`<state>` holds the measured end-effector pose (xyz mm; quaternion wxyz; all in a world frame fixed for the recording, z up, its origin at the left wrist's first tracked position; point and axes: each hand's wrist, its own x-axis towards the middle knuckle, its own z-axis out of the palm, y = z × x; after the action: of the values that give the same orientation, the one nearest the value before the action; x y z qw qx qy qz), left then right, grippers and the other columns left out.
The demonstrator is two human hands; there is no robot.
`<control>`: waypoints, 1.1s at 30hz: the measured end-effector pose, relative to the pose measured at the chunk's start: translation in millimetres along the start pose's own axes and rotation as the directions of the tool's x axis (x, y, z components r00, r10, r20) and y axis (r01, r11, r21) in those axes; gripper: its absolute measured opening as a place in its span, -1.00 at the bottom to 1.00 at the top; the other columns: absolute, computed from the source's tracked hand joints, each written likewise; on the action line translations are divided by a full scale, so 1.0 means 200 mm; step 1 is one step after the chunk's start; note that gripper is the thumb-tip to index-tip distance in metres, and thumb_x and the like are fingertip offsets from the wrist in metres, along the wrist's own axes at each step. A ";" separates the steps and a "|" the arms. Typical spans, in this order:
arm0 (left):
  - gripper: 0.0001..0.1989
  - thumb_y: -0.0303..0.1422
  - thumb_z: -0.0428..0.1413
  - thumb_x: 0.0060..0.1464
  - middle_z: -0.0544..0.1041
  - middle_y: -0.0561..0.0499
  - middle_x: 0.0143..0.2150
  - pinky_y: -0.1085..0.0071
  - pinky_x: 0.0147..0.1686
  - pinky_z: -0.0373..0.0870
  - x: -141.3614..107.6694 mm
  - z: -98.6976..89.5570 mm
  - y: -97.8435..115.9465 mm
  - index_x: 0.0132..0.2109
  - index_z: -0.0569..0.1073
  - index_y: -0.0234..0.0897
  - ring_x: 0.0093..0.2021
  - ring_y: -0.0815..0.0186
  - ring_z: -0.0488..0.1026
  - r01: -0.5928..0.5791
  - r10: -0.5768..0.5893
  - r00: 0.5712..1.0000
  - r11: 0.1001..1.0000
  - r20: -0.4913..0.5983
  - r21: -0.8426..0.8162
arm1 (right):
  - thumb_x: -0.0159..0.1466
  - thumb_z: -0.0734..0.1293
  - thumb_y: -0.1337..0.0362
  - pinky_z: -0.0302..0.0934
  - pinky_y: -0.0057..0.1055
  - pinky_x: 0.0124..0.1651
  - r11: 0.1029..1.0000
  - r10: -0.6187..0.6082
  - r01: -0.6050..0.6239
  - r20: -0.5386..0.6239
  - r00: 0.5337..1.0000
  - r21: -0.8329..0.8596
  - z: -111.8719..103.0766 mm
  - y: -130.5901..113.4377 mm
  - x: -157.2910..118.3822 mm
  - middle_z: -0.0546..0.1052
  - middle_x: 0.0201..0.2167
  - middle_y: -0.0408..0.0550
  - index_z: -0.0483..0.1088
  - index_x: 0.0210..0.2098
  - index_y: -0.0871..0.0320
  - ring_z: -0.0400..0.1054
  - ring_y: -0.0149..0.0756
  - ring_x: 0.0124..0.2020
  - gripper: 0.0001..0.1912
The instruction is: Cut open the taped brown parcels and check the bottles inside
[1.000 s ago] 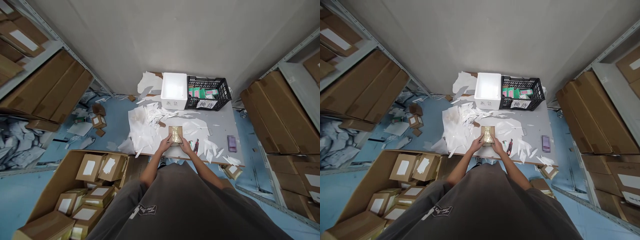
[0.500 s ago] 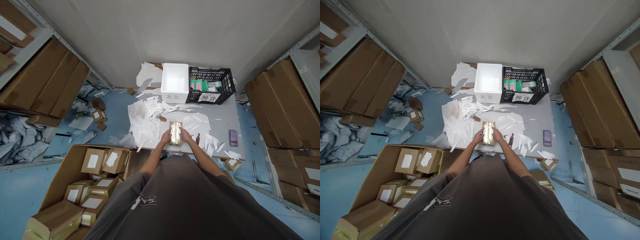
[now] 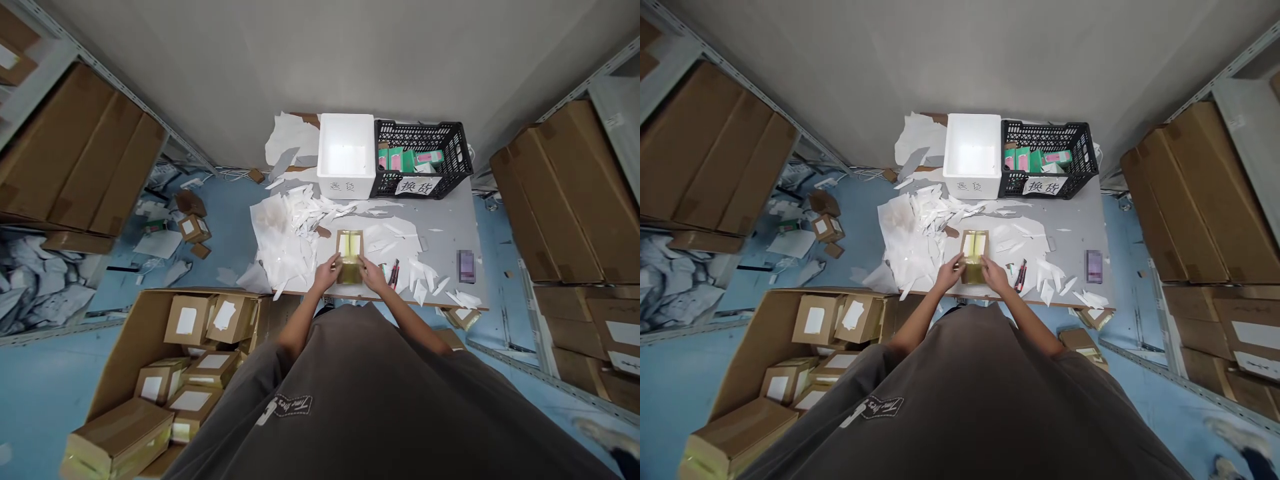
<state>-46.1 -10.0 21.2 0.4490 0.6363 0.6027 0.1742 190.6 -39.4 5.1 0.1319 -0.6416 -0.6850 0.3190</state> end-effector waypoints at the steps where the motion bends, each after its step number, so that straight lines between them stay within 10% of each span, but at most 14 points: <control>1: -0.45 -0.20 0.10 0.45 0.60 -0.01 0.34 0.18 0.22 0.56 0.03 -0.03 0.03 0.51 0.38 -0.03 0.18 0.08 0.64 0.005 -0.007 0.998 1.000 -0.062 -0.020 | 0.52 0.20 0.24 0.41 -0.15 0.20 1.000 0.005 -0.005 -0.027 1.000 0.002 -0.04 -0.01 0.04 0.64 0.15 0.06 0.15 0.60 0.02 0.56 -0.02 0.07 -0.32; 8: -0.39 -0.20 0.02 0.49 0.44 -0.05 0.50 0.13 0.31 0.49 0.14 0.00 0.08 0.59 0.24 -0.06 0.34 0.05 0.54 -0.021 0.023 0.999 0.999 0.043 -0.033 | 0.53 0.13 0.22 0.32 -0.07 0.39 0.989 0.036 -0.029 -0.047 0.998 0.146 -0.09 -0.03 0.25 0.46 0.41 0.12 0.23 0.56 0.12 0.39 -0.02 0.38 -0.37; 15: 0.08 -0.15 0.41 0.16 -0.14 -0.16 0.71 0.08 0.48 0.27 0.01 0.08 -0.06 0.65 0.04 -0.05 0.67 -0.07 -0.05 -0.140 0.145 0.982 0.989 0.125 -0.047 | 0.28 0.37 0.33 0.35 0.03 0.37 0.997 -0.043 0.038 0.083 0.996 0.067 0.02 0.04 -0.02 0.27 0.53 0.15 0.09 0.62 0.00 0.25 0.08 0.49 -0.05; 22: -0.09 -0.17 0.29 0.31 0.50 -0.04 0.45 0.09 0.33 0.48 -0.02 0.07 -0.01 0.64 0.06 0.08 0.36 0.00 0.54 -0.026 0.022 0.999 0.994 -0.046 -0.107 | 0.46 0.22 0.30 0.44 -0.11 0.23 0.998 0.025 -0.021 -0.075 0.997 0.056 -0.03 -0.06 -0.08 0.57 0.29 0.07 -0.02 0.66 -0.06 0.57 -0.02 0.10 -0.18; 26: -0.25 -0.11 0.06 0.49 0.47 -0.09 0.47 0.18 0.32 0.49 0.06 0.06 0.02 0.66 -0.01 -0.03 0.35 0.07 0.54 0.014 -0.057 0.971 0.984 -0.234 -0.180 | 0.53 0.17 0.19 0.46 -0.18 0.17 0.994 0.057 -0.042 -0.151 0.987 0.100 -0.12 -0.09 0.06 0.64 0.20 -0.01 0.01 0.65 -0.09 0.60 -0.08 -0.01 -0.28; 33: -0.17 -0.35 0.17 0.33 0.11 -0.26 0.65 0.00 0.52 0.23 0.14 0.17 -0.11 0.63 0.09 -0.26 0.65 -0.04 0.04 -0.036 0.027 0.991 0.997 0.133 0.069 | 0.44 0.22 0.22 0.33 0.00 0.37 0.990 0.035 -0.025 -0.064 0.997 0.141 0.11 0.05 0.19 0.50 0.37 0.16 0.21 0.56 0.10 0.41 -0.02 0.35 -0.29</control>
<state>-27.7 1.0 -24.3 0.4620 0.6714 0.5674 0.1173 179.6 -8.9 -26.5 0.1945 -0.6512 -0.6464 0.3468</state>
